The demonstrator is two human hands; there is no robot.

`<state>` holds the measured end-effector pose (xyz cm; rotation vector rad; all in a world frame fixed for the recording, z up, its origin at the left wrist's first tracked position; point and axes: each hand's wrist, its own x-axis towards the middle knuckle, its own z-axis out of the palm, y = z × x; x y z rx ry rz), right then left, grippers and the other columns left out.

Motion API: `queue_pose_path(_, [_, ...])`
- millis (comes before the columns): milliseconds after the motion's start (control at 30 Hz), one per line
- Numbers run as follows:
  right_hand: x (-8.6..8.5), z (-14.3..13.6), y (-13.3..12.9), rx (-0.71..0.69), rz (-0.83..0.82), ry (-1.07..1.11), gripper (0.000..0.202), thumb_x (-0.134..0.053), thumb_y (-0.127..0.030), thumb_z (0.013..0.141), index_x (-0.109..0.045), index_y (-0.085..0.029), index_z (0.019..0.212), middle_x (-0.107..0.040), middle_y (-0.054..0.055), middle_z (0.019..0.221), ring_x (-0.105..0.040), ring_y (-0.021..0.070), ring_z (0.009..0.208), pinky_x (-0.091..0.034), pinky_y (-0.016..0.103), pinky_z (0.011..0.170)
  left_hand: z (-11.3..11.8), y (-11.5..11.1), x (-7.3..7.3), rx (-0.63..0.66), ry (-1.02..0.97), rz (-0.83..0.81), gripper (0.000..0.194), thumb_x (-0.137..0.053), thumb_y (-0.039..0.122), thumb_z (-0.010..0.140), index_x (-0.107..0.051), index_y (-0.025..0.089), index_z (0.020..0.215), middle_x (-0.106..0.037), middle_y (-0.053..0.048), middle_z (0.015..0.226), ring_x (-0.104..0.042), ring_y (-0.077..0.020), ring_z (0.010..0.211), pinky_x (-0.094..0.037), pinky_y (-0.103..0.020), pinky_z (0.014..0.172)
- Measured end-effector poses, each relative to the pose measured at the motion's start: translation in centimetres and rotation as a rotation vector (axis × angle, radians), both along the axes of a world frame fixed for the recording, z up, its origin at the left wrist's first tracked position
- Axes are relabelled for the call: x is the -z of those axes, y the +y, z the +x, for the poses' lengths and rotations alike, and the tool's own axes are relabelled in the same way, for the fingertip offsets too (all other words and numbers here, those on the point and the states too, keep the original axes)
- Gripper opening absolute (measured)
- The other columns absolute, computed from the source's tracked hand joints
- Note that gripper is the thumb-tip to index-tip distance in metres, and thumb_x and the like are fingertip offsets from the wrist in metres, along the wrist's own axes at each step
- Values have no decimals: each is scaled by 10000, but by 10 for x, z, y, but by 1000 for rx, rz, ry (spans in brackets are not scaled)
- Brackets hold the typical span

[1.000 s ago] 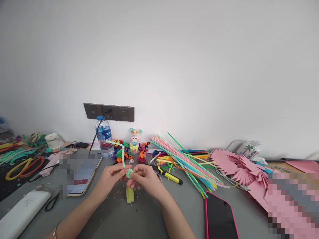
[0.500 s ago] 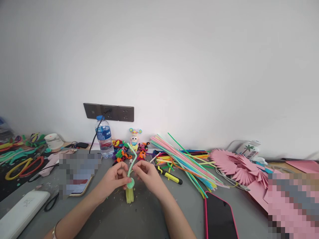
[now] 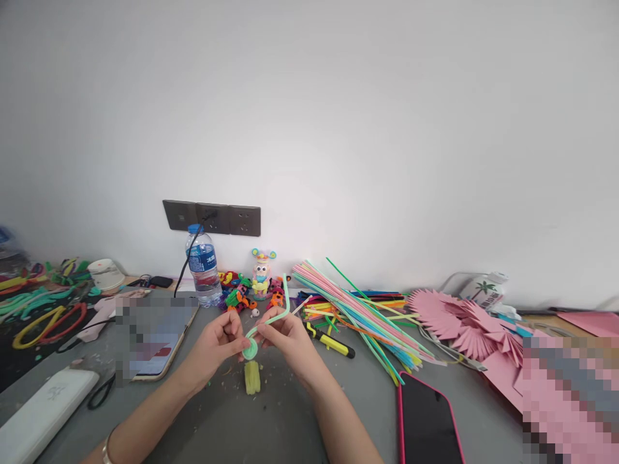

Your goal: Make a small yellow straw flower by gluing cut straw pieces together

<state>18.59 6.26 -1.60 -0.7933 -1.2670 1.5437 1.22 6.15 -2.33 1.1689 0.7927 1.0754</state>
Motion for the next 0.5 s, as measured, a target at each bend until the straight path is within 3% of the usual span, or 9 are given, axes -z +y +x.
queue_pose_path(300, [-2, -5, -2, 158, 318, -175, 196, -687, -363, 804, -591, -210, 726, -641, 52, 845, -605, 194, 766, -480, 307, 681, -1, 1, -4, -172, -95, -28, 396, -801, 328, 680, -497, 206, 903, -491, 95, 540, -497, -89, 513, -446, -190, 518])
queue_pose_path(500, [8, -10, -3, 166, 413, -211, 99, -627, -304, 854, -624, -215, 811, -650, 57, 863, -618, 205, 815, -493, 312, 728, -4, 5, -1, -253, -100, 14, 374, -791, 340, 692, -513, 193, 894, -475, 95, 554, -494, -79, 523, -459, -192, 546])
